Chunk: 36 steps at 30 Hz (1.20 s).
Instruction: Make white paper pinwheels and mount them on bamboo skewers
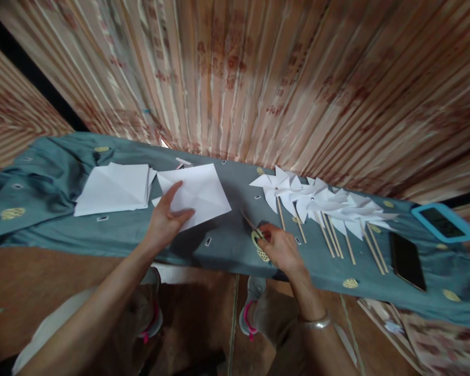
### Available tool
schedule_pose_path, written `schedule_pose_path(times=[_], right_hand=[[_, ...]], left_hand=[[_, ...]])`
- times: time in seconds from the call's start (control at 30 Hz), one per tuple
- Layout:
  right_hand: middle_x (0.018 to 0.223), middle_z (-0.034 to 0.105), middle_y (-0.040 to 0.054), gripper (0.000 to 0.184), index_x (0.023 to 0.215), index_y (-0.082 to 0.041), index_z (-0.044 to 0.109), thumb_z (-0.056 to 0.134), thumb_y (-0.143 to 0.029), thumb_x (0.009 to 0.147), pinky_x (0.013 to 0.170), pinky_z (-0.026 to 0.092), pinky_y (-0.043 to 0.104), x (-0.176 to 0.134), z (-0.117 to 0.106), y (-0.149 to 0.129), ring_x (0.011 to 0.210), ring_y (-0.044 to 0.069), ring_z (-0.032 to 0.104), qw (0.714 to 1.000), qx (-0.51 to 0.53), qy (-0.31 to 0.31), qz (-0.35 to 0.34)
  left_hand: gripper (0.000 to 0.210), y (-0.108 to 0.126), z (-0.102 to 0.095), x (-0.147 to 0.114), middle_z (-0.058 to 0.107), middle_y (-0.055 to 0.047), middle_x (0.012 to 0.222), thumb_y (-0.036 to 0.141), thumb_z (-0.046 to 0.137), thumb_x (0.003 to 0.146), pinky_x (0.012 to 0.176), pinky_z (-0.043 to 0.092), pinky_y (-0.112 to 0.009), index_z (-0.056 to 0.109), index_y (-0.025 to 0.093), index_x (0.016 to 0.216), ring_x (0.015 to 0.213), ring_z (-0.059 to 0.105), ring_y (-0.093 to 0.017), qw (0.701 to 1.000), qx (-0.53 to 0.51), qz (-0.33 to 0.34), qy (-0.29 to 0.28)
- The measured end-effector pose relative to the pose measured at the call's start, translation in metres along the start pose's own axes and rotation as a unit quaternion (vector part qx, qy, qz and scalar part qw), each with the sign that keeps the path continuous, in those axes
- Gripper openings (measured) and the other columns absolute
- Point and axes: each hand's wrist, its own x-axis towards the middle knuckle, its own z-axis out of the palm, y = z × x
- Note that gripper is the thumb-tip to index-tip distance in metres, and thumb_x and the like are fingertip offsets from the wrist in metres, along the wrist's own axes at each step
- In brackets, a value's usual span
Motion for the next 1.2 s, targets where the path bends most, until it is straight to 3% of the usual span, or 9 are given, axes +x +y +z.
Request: schedule_pose_path(times=[0.13, 0.3, 0.4, 0.6, 0.9, 1.2], right_hand=[[0.084, 0.073, 0.0035, 0.047, 0.114, -0.019, 0.063, 0.066, -0.03, 0.068, 0.068, 0.05, 0.03, 0.008, 0.008, 0.015, 0.074, 0.019, 0.068, 0.976, 0.213, 0.001, 0.052], [0.086, 0.073, 0.0056, 0.058, 0.108, -0.018, 0.065, 0.08, -0.038, 0.056, 0.073, 0.052, 0.033, 0.011, 0.014, 0.006, 0.078, 0.02, 0.068, 0.893, 0.432, -0.104, 0.069], [0.091, 0.074, 0.0066, 0.062, 0.108, -0.019, 0.066, 0.084, -0.043, 0.055, 0.073, 0.05, 0.029, 0.004, 0.017, -0.008, 0.082, 0.018, 0.067, 0.857, 0.493, -0.137, 0.064], [0.09, 0.072, 0.0084, 0.067, 0.115, -0.016, 0.066, 0.081, -0.053, 0.061, 0.057, 0.043, 0.023, -0.009, 0.023, -0.024, 0.068, 0.012, 0.058, 0.812, 0.533, -0.238, 0.005], [0.089, 0.07, 0.0071, 0.065, 0.113, -0.015, 0.068, 0.084, -0.049, 0.06, 0.068, 0.049, 0.026, -0.011, 0.016, -0.027, 0.074, 0.013, 0.06, 0.819, 0.495, -0.287, -0.029], [0.084, 0.07, 0.0076, 0.063, 0.116, -0.01, 0.065, 0.082, -0.041, 0.064, 0.074, 0.052, 0.029, -0.008, 0.012, -0.026, 0.075, 0.015, 0.064, 0.821, 0.473, -0.318, -0.031]], left_hand=[[0.071, -0.01, -0.007, 0.001, 0.056, -0.013, 0.134, 0.02, 0.069, 0.072, 0.105, 0.045, -0.046, 0.046, 0.018, 0.138, 0.12, 0.056, -0.028, 1.0, 0.0, -0.015, -0.001], [0.072, -0.01, -0.016, 0.006, 0.057, -0.012, 0.133, 0.021, 0.071, 0.071, 0.104, 0.045, -0.047, 0.046, 0.017, 0.139, 0.117, 0.057, -0.029, 0.999, 0.029, -0.02, -0.005], [0.072, -0.014, -0.02, 0.009, 0.058, -0.012, 0.132, 0.022, 0.07, 0.072, 0.104, 0.045, -0.047, 0.046, 0.017, 0.139, 0.118, 0.057, -0.029, 0.999, 0.022, -0.025, -0.003], [0.069, -0.01, -0.032, 0.013, 0.055, -0.011, 0.136, 0.022, 0.07, 0.071, 0.109, 0.04, -0.042, 0.049, 0.015, 0.136, 0.125, 0.052, -0.027, 0.999, 0.016, -0.032, 0.007], [0.074, -0.001, -0.039, 0.007, 0.064, -0.009, 0.124, 0.02, 0.073, 0.066, 0.096, 0.051, -0.038, 0.049, 0.015, 0.136, 0.104, 0.063, -0.024, 0.993, -0.03, -0.073, -0.089], [0.076, 0.001, -0.037, 0.003, 0.062, -0.009, 0.127, 0.016, 0.074, 0.064, 0.1, 0.048, -0.036, 0.05, 0.014, 0.135, 0.112, 0.06, -0.025, 0.991, -0.015, -0.062, -0.115]])
